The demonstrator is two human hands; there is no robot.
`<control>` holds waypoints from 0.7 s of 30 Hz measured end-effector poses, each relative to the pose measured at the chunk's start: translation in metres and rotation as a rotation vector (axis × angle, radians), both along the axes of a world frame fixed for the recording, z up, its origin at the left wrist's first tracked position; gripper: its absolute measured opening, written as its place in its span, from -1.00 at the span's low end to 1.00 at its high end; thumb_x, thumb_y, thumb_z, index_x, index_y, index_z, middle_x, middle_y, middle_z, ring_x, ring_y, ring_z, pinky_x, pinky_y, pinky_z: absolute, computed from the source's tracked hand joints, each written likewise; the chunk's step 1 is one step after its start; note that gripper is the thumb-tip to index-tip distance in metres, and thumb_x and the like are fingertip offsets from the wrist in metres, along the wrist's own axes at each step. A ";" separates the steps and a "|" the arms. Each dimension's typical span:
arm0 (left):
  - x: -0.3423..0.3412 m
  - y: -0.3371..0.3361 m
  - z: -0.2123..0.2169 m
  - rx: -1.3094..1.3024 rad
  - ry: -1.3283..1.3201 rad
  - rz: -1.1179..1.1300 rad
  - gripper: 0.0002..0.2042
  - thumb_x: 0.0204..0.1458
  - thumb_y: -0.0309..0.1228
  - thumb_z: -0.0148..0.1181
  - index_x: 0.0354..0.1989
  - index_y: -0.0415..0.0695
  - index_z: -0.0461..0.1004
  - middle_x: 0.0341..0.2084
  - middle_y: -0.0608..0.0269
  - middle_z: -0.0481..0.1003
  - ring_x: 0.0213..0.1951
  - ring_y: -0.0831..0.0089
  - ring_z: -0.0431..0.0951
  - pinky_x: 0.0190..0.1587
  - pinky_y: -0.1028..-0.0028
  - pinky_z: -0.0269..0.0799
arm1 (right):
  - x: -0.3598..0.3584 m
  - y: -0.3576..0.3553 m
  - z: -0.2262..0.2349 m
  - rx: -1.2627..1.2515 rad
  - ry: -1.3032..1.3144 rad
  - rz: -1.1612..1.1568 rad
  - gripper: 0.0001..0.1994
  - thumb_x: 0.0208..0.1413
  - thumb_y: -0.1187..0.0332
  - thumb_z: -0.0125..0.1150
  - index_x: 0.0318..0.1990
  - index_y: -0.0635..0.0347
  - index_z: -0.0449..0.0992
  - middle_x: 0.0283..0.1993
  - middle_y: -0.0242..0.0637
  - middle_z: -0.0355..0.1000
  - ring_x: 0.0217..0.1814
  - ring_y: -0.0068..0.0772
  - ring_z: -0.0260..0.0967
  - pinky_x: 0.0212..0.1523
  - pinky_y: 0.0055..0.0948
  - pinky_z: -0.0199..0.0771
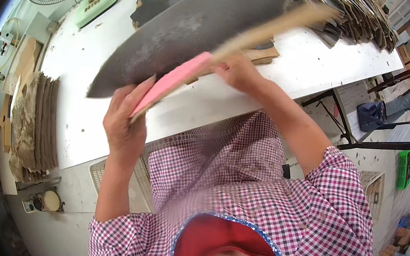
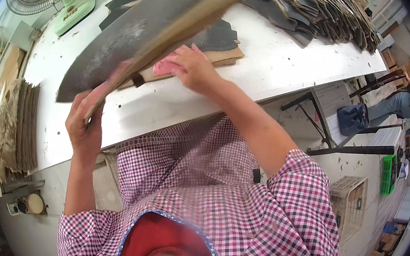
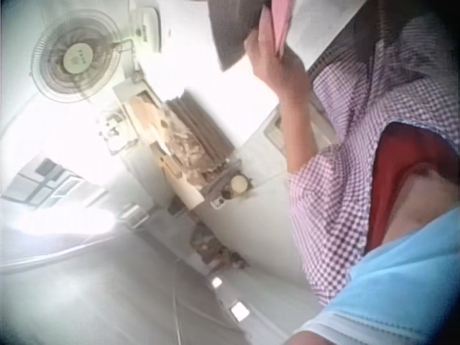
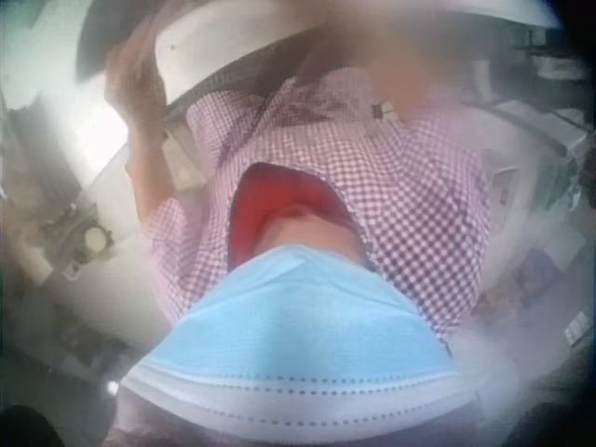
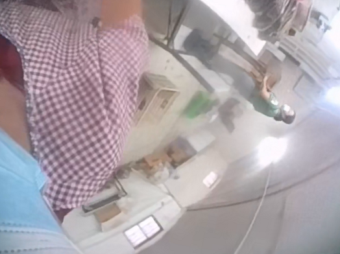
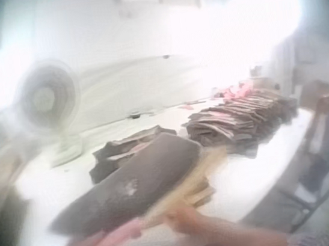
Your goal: The person repeatedly picks up individual fabric pieces from a stack on a table, unfolds them to view both sides, and places them back down. The person handles the pieces one at a time in a repetitive loop.
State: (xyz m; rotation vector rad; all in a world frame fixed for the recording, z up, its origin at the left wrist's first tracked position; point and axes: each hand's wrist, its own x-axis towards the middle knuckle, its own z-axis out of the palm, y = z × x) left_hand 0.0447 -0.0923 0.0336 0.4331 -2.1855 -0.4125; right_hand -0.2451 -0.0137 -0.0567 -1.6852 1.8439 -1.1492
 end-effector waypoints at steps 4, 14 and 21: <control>-0.003 -0.013 -0.051 -0.321 -0.245 0.045 -0.59 -0.30 -0.68 0.14 -0.19 -0.07 0.59 -0.32 0.02 0.51 -0.31 0.12 0.53 -0.27 0.27 0.47 | -0.079 0.027 -0.002 -0.388 -0.896 0.186 -0.57 0.27 0.27 -0.02 0.19 0.36 0.28 0.22 -0.12 0.29 0.26 -0.23 0.25 0.32 -0.31 0.18; -0.027 0.048 -0.073 0.278 -0.888 -0.069 -0.66 0.14 -0.13 0.02 -0.09 -0.10 0.51 -0.19 0.00 0.53 -0.12 0.07 0.51 -0.06 0.18 0.41 | 0.076 0.048 0.097 -0.009 0.251 0.110 -0.48 0.02 0.30 0.20 0.17 0.25 0.33 0.15 -0.05 0.35 0.23 -0.12 0.27 0.28 -0.24 0.20; 0.022 0.021 -0.088 0.076 -0.334 -0.133 -0.67 -0.11 -0.48 0.31 -0.10 -0.21 0.51 -0.15 -0.06 0.49 -0.06 -0.01 0.48 -0.08 0.20 0.46 | 0.099 0.051 0.037 0.099 0.549 0.223 -0.48 -0.10 0.59 0.03 0.14 0.39 0.30 0.23 0.03 0.24 0.33 -0.09 0.14 0.37 -0.16 0.03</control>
